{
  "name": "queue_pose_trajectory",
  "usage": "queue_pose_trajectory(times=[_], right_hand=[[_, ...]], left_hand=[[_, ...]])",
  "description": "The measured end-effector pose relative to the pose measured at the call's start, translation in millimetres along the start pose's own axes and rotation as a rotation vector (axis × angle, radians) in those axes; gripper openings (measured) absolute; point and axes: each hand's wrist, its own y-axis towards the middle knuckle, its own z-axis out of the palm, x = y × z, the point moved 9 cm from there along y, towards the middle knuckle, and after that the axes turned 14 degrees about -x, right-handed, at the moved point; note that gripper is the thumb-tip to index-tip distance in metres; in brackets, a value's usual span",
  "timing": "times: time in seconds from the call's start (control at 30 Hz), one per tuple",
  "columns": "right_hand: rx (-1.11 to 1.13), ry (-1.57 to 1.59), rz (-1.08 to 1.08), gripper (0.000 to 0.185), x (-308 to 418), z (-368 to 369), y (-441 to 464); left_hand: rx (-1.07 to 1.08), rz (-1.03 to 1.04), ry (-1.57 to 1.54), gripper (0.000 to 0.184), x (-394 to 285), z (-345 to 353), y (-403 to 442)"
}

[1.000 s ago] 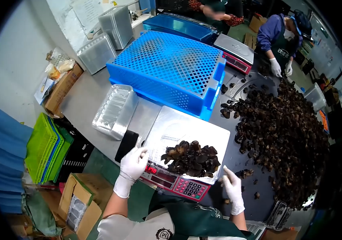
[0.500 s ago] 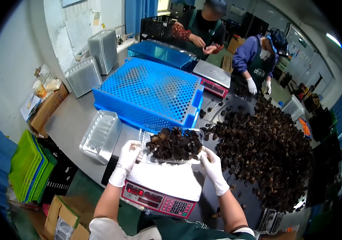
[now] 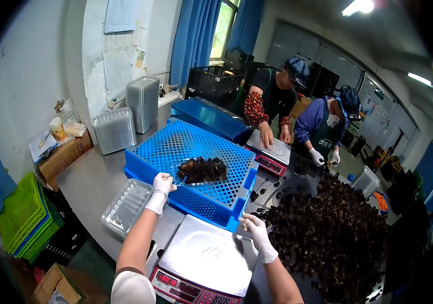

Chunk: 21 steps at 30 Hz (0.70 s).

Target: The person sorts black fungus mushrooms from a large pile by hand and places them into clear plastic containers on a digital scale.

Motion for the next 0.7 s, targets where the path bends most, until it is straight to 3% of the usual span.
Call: queue_pose_trajectory(times=[0.2, 0.27, 0.3, 0.33, 0.4, 0.47, 0.53, 0.6, 0.7], right_hand=[[0.047, -0.089, 0.002, 0.028, -3, -16, -31], [0.018, -0.094, 0.000, 0.028, -2, -29, -45], [0.005, -0.101, -0.004, 0.028, -4, -39, -52], [-0.008, -0.106, -0.009, 0.029, -5, -48, -60], [-0.059, -0.132, 0.011, 0.027, -12, -74, -79], [-0.100, -0.180, -0.029, 0.025, -30, -109, -95], [-0.213, -0.097, 0.072, 0.024, -36, -138, -119], [-0.309, -0.073, 0.087, 0.024, -51, -170, -140], [-0.403, -0.017, 0.084, 0.023, -60, -201, -167]], left_hand=[[-0.032, 0.004, -0.119, 0.043, 1, 32, 67], [-0.086, 0.309, 0.009, 0.044, -13, 34, 69], [-0.058, 0.413, 0.118, 0.042, -50, 26, 25], [-0.050, 0.417, 0.119, 0.042, -58, 17, 12], [0.070, 0.585, 0.258, 0.037, -66, 5, -11], [0.097, 0.735, 0.439, 0.036, -70, -26, -35], [0.065, 0.887, 0.701, 0.036, -52, -62, -47], [-0.043, 0.877, 1.071, 0.035, -52, -95, -76], [-0.028, 0.813, 1.319, 0.032, -17, -129, -59]])
